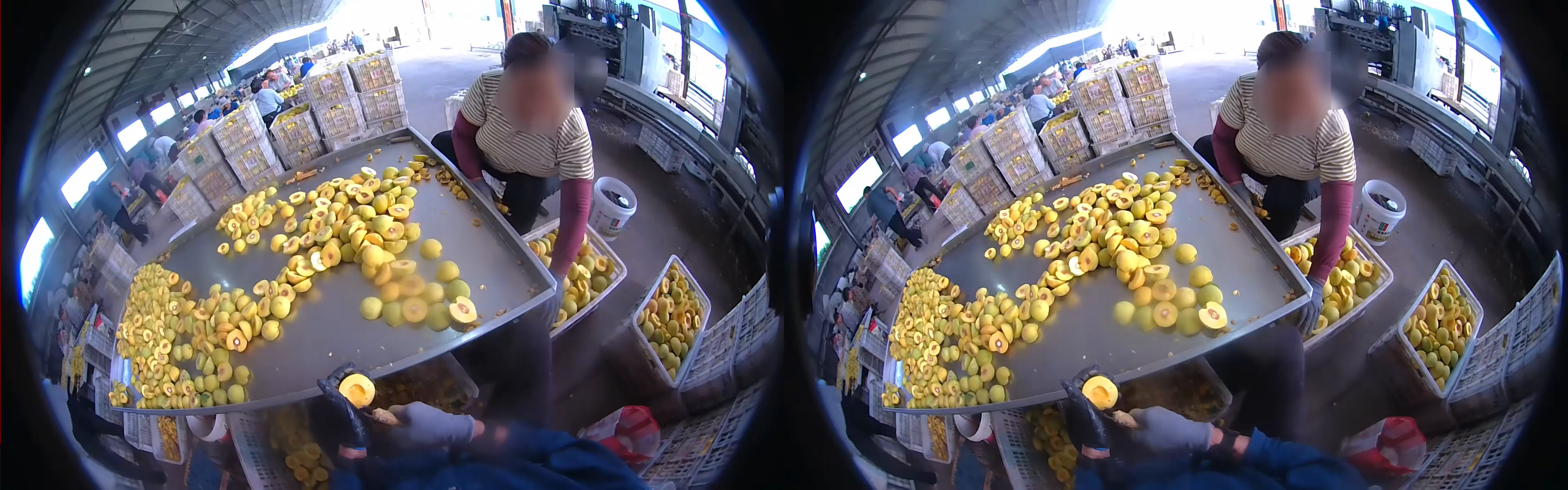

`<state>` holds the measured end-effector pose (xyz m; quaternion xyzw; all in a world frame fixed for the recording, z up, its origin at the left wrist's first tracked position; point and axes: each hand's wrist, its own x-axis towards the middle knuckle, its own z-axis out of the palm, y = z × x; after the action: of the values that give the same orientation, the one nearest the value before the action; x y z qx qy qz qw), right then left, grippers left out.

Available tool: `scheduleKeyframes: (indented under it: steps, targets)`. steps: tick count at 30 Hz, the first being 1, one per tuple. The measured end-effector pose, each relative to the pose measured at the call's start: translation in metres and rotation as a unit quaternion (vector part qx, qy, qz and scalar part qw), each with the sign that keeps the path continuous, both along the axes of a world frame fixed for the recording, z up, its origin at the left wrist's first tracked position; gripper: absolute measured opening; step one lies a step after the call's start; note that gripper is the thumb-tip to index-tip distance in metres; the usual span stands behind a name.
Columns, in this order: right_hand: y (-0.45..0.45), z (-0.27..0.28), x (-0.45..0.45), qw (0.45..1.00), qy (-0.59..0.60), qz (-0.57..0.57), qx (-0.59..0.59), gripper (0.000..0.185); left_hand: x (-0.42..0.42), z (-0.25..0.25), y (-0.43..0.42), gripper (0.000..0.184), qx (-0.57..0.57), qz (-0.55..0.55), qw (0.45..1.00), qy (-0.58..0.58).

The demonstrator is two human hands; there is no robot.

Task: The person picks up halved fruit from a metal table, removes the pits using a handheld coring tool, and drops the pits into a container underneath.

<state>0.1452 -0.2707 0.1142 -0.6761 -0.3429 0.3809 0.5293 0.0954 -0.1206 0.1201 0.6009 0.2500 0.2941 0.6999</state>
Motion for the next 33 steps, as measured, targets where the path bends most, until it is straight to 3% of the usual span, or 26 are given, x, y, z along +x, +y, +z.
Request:
scheduleKeyframes:
  steps: [1, 3, 5, 7, 8, 9, 11, 13, 14, 15, 17, 20, 23, 25, 29, 31, 33]
  targets:
    - [-0.002, 0.010, 0.002, 0.999, -0.025, -0.003, -0.032, 0.041, 0.002, -0.002, 0.000, 0.067, 0.017, -0.003, 1.000, -0.006]
    - [0.002, -0.013, 0.005, 0.996, -0.046, -0.065, 0.046, 0.026, 0.005, -0.001, 0.000, 0.068, 0.051, -0.012, 0.998, -0.017]
    - [0.012, -0.027, 0.007, 0.993, -0.097, -0.070, -0.010, 0.025, 0.009, -0.009, 0.002, 0.069, 0.039, -0.043, 0.997, -0.041]
    - [0.004, 0.002, 0.003, 0.990, -0.141, -0.022, -0.010, 0.026, 0.007, -0.015, 0.003, 0.070, 0.023, -0.072, 0.995, -0.063]
    - [-0.002, 0.013, 0.002, 0.987, -0.157, 0.006, -0.015, 0.027, 0.005, 0.009, -0.005, 0.068, -0.002, -0.051, 0.998, -0.033]
    - [-0.004, 0.004, 0.001, 0.994, -0.100, 0.002, -0.031, 0.028, 0.009, 0.001, 0.001, 0.068, -0.011, -0.010, 0.999, -0.039]
    - [-0.004, -0.004, 0.000, 0.982, -0.188, 0.027, 0.005, 0.033, -0.003, 0.015, 0.004, 0.066, -0.009, -0.025, 1.000, -0.012]
    - [-0.005, -0.032, 0.000, 0.953, -0.286, -0.052, 0.084, 0.033, -0.005, -0.011, 0.019, 0.064, -0.006, -0.032, 0.999, -0.037]
    - [-0.004, -0.037, 0.004, 0.955, -0.290, -0.058, 0.039, 0.038, -0.005, -0.015, 0.021, 0.064, 0.026, -0.043, 0.998, -0.046]
    - [-0.003, -0.032, 0.005, 0.945, -0.319, -0.061, 0.029, 0.035, -0.005, -0.004, 0.013, 0.066, -0.106, -0.050, 0.988, -0.102]
    - [0.007, -0.010, 0.000, 0.887, -0.455, -0.075, 0.001, 0.027, -0.010, -0.002, 0.009, 0.068, -0.078, -0.050, 0.992, -0.091]
    - [0.013, -0.012, -0.003, 0.910, -0.409, -0.052, -0.041, 0.039, -0.011, -0.002, 0.005, 0.069, -0.081, -0.063, 0.988, -0.119]
    - [0.013, -0.008, -0.008, 0.899, -0.432, -0.052, -0.042, 0.026, -0.016, -0.006, 0.007, 0.070, -0.031, -0.046, 0.995, -0.086]
    - [0.008, -0.009, -0.012, 0.900, -0.431, -0.042, -0.050, 0.022, -0.028, -0.023, 0.026, 0.069, 0.084, -0.003, 0.996, -0.028]
    - [-0.015, -0.050, 0.002, 0.915, -0.387, -0.006, -0.112, 0.021, -0.080, -0.069, 0.080, 0.060, 0.045, 0.125, 0.989, -0.065]
    - [-0.030, -0.088, 0.009, 0.909, -0.391, -0.005, -0.146, 0.020, -0.114, -0.087, 0.114, 0.048, 0.304, 0.200, 0.921, 0.137]
    - [-0.040, -0.110, 0.010, 0.906, -0.393, 0.011, -0.156, 0.020, -0.131, -0.109, 0.157, 0.036, 0.392, 0.227, 0.870, 0.196]
